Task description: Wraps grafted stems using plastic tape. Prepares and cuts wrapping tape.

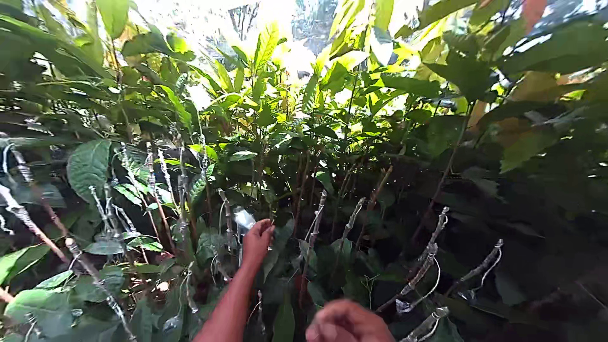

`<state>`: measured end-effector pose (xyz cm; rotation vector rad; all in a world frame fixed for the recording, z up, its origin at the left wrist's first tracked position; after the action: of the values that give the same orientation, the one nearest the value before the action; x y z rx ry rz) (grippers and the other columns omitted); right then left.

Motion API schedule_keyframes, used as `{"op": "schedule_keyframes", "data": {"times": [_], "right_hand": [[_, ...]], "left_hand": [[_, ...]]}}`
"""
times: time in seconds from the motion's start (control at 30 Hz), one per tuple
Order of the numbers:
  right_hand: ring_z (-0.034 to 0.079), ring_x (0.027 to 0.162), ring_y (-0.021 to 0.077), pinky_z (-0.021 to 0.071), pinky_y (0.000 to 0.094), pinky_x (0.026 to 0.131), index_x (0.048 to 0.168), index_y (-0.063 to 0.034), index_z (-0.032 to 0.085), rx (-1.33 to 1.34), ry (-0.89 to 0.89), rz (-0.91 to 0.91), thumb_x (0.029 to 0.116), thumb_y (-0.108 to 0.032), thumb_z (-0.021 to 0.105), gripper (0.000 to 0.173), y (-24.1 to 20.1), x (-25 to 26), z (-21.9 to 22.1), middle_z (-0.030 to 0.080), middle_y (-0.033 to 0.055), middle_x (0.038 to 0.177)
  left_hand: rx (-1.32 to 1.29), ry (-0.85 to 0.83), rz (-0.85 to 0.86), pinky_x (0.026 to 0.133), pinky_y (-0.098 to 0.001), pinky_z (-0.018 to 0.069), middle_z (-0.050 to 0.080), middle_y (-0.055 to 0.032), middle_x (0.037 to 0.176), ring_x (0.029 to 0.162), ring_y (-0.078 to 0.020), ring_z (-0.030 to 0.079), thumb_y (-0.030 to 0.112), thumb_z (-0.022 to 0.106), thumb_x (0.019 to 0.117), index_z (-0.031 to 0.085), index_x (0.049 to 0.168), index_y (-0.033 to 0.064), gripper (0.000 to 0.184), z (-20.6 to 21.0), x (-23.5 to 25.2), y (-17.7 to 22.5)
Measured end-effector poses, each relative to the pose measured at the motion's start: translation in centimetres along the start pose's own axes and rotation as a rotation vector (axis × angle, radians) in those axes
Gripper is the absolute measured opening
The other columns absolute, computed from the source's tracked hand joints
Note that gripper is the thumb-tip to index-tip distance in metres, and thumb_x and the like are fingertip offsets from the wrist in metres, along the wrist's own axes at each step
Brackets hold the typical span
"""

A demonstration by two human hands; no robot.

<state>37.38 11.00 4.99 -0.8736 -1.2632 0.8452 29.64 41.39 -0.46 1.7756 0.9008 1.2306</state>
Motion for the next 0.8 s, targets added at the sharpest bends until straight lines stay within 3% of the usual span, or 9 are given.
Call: {"op": "schedule_keyframes", "data": {"times": [0.07, 0.13, 0.23, 0.3, 0.37, 0.5, 0.67, 0.8], "right_hand": [[0.073, 0.078, 0.0169, 0.0644, 0.0361, 0.073, 0.113, 0.0017, 0.065, -0.052, -0.005, -0.008, 0.103, -0.006, 0.055, 0.016, 0.0, 6.8, 2.0, 0.073, 0.0076, 0.092], [0.072, 0.077, 0.0175, 0.063, 0.0341, 0.073, 0.117, 0.005, 0.063, -0.189, 0.069, 0.093, 0.1046, -0.008, 0.055, 0.02, 1.8, 13.6, 2.2, 0.071, 0.0107, 0.093], [0.073, 0.087, 0.0202, 0.0616, 0.0366, 0.081, 0.123, 0.0012, 0.064, -0.606, 0.107, 0.271, 0.108, -0.014, 0.051, 0.025, 6.1, 20.8, 0.9, 0.071, 0.0142, 0.106], [0.073, 0.097, 0.0235, 0.0595, 0.0412, 0.09, 0.127, -0.001, 0.064, -0.901, -0.019, 0.315, 0.1077, -0.015, 0.05, 0.028, 8.2, 23.2, 0.8, 0.071, 0.0157, 0.114], [0.072, 0.106, 0.0282, 0.0557, 0.0475, 0.098, 0.128, -0.0019, 0.065, -1.131, -0.226, 0.292, 0.1066, -0.015, 0.05, 0.029, 9.5, 24.2, 1.9, 0.071, 0.0176, 0.117], [0.069, 0.108, 0.0349, 0.0514, 0.057, 0.098, 0.123, -0.0069, 0.071, -1.327, -0.481, 0.255, 0.1003, -0.012, 0.06, 0.026, 11.2, 24.5, 3.6, 0.072, 0.0189, 0.114], [0.069, 0.109, 0.0335, 0.0502, 0.0563, 0.101, 0.117, -0.0056, 0.074, -1.384, -0.578, 0.207, 0.1001, -0.016, 0.062, 0.023, 11.2, 24.7, 3.7, 0.074, 0.0177, 0.112], [0.071, 0.099, 0.0277, 0.0534, 0.051, 0.095, 0.119, -0.0059, 0.074, -1.352, -0.543, 0.311, 0.0988, -0.013, 0.062, 0.024, 11.6, 24.8, 3.1, 0.075, 0.0144, 0.105]], "left_hand": [[-0.078, 0.013, -0.018, 0.085, -0.0383, 0.0598, 0.073, -0.0123, 0.106, 0.088, -0.0172, 0.072, 0.017, 0.061, 0.103, 0.066, 0.125, -0.0022, 0.03, -0.8, -0.6, -0.4], [-0.151, 0.012, -0.033, 0.087, -0.0373, 0.0593, 0.074, -0.0112, 0.103, 0.089, -0.0158, 0.072, 0.015, 0.062, 0.102, 0.068, 0.12, -0.0025, 0.026, -1.5, -1.0, -0.8], [-0.249, -0.063, -0.063, 0.086, -0.0367, 0.0603, 0.073, -0.0124, 0.103, 0.088, -0.0171, 0.072, 0.01, 0.065, 0.0995, 0.066, 0.119, -0.0046, 0.024, -2.1, -1.0, -2.2], [-0.369, -0.128, -0.075, 0.087, -0.0366, 0.0599, 0.07, -0.015, 0.109, 0.09, -0.0189, 0.071, 0.003, 0.064, 0.097, 0.063, 0.122, -0.0066, 0.027, -2.1, -1.0, -3.0], [-0.499, -0.172, -0.108, 0.083, -0.0363, 0.0611, 0.069, -0.0154, 0.111, 0.088, -0.0198, 0.072, 0.0, 0.055, 0.1003, 0.058, 0.127, -0.0064, 0.028, -1.9, -1.1, -3.5], [-0.686, -0.232, -0.194, 0.078, -0.0384, 0.0623, 0.073, -0.0151, 0.1, 0.082, -0.0224, 0.074, 0.015, 0.044, 0.1106, 0.054, 0.131, -0.0049, 0.03, -1.2, -0.5, -4.4], [-0.704, -0.204, -0.161, 0.074, -0.0365, 0.0637, 0.075, -0.0141, 0.09, 0.077, -0.0215, 0.075, 0.007, 0.059, 0.1028, 0.062, 0.111, -0.006, 0.015, -1.4, -0.1, -4.2], [-0.641, -0.196, -0.074, 0.077, -0.0343, 0.0637, 0.074, -0.0107, 0.088, 0.078, -0.0186, 0.075, 0.001, 0.071, 0.0926, 0.065, 0.1, -0.004, 0.011, -1.6, -0.4, -3.7]]}}
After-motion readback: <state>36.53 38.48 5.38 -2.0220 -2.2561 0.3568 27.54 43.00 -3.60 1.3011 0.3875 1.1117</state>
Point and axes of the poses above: each hand's wrist, its own x-axis towards the middle knuckle, its own z-axis out of the palm, y = z × x, the point moved 9 cm from there along x, towards the middle knuckle
